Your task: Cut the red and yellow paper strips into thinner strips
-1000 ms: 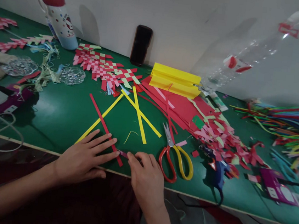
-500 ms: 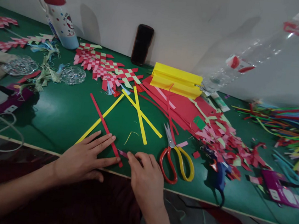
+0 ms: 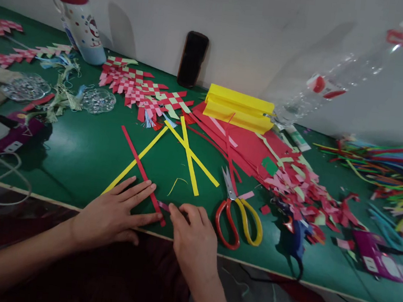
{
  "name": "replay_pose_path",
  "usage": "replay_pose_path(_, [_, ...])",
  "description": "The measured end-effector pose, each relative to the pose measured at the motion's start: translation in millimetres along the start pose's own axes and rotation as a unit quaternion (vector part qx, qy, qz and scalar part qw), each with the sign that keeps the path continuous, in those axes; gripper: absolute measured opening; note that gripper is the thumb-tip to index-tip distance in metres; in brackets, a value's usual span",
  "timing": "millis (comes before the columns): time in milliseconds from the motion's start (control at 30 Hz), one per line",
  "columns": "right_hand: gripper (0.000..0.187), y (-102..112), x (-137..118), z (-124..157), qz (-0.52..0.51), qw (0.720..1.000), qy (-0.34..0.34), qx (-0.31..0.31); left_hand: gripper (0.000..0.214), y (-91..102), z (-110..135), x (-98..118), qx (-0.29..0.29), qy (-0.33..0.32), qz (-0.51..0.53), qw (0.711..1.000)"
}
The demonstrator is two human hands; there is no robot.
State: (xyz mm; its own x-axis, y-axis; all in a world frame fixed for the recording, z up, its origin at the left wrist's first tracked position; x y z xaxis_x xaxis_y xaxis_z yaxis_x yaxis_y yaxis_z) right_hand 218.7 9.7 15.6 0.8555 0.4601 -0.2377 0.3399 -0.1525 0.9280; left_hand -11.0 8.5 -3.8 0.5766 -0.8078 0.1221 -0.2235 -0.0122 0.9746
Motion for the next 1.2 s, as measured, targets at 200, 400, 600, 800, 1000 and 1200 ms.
replay_pose_path(200, [0.027, 0, 1, -3, -0.003, 1.000, 0.000, -0.001, 0.075, 1.0, 0, 0, -0.004, 0.001, -0.003, 1.000])
replay_pose_path(400, [0.028, 2, 5, -2, -0.003, 1.000, 0.000, -0.007, 0.080, 1.4, -1, 1, -0.013, 0.003, -0.012, 1.000])
replay_pose_path(600, [0.027, 4, 3, 6, -0.009, 1.000, -0.007, -0.007, 0.083, 3.8, 1, 5, -0.017, -0.003, -0.028, 0.999])
replay_pose_path(800, [0.027, 5, 4, 8, -0.008, 1.000, -0.010, -0.009, 0.083, 10.1, 6, -2, -0.024, 0.001, -0.022, 0.999])
replay_pose_path(1000, [0.029, 3, -2, 7, -0.006, 1.000, 0.003, -0.006, 0.090, 5.2, 7, -6, -0.039, -0.006, -0.020, 0.999])
replay_pose_path(1200, [0.028, 1, -2, 6, 0.008, 1.000, 0.005, -0.001, 0.097, 5.0, 6, -3, -0.040, 0.005, -0.026, 0.999])
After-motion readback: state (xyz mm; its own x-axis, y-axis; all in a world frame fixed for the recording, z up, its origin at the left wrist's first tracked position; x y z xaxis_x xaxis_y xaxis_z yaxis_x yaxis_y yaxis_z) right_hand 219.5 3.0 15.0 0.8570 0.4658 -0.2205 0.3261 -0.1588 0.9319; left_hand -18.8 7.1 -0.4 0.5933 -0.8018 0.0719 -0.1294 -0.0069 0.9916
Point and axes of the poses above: each hand's wrist, its own z-axis away from the middle knuckle, its own y-axis out of the back of the hand, x = y × z, the point moved 1 cm from there along -z, towards the middle knuckle, and after that the axes turned 7 degrees about -y, right-handed, at the moved point
